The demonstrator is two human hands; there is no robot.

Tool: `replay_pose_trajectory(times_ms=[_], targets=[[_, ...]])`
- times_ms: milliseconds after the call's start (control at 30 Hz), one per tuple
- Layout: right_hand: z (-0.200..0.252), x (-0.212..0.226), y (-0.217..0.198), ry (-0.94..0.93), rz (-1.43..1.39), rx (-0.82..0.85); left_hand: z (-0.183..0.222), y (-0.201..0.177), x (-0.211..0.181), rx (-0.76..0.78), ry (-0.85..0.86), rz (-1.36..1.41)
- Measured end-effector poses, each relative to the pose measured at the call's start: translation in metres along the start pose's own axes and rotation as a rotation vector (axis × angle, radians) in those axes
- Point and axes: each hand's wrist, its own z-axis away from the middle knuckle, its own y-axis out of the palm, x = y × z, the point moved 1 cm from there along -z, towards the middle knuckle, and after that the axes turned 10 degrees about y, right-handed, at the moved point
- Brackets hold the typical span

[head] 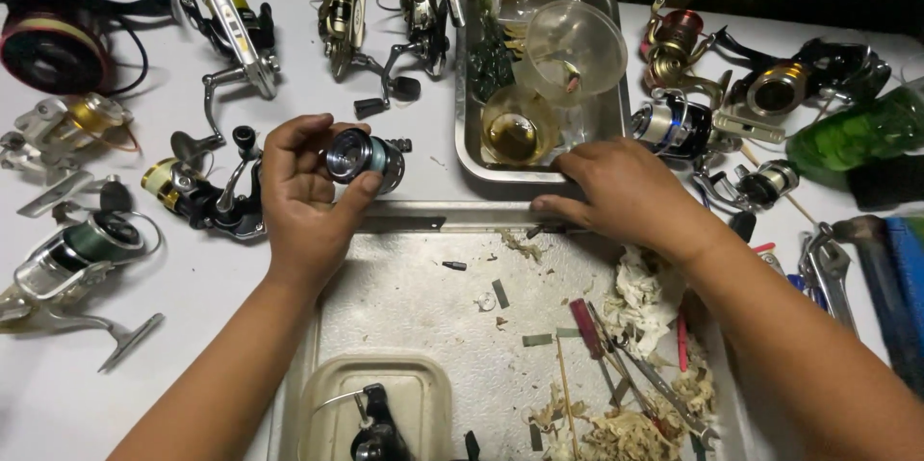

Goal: Servicing and cleaning the internal components of a fishing reel spool on a workbench.

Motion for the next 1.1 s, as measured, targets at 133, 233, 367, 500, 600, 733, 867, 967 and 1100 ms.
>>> replay_pose_trajectory(times_ms=[133, 233, 367, 500, 600, 733, 867, 967, 1100], targets=[[-0.002, -0.004, 0.001, 0.007, 0.02, 0.01, -0.006, 0.001, 0.003, 0.025, -0.005, 0.017], [0.0, -0.012, 0.002, -0.023, -0.054, -0.032, -0.01, 0.003, 0.005, 0.028, -0.003, 0.02], [-0.006, -0.037, 0.013, -0.085, -0.126, -0.333, -0.012, 0.008, 0.008, 0.017, -0.009, 0.024], [-0.017, -0.034, 0.0, -0.113, -0.093, -0.458, -0.013, 0.013, 0.001, 0.024, -0.042, 0.038], [-0.02, -0.019, -0.011, -0.123, -0.125, -0.31, -0.012, 0.013, -0.003, 0.029, -0.072, 0.05], [-0.035, -0.03, 0.014, -0.147, -0.109, -0.256, -0.015, 0.019, -0.013, 0.074, -0.073, 0.011], [-0.036, -0.034, 0.008, -0.178, -0.189, -0.255, -0.02, 0.026, -0.023, 0.184, -0.07, -0.068], [-0.034, -0.032, -0.004, -0.21, -0.248, -0.313, -0.022, 0.031, -0.026, 0.209, -0.122, -0.081], [-0.032, -0.027, -0.038, -0.247, -0.322, -0.426, -0.029, 0.038, -0.027, 0.202, -0.181, -0.08]])
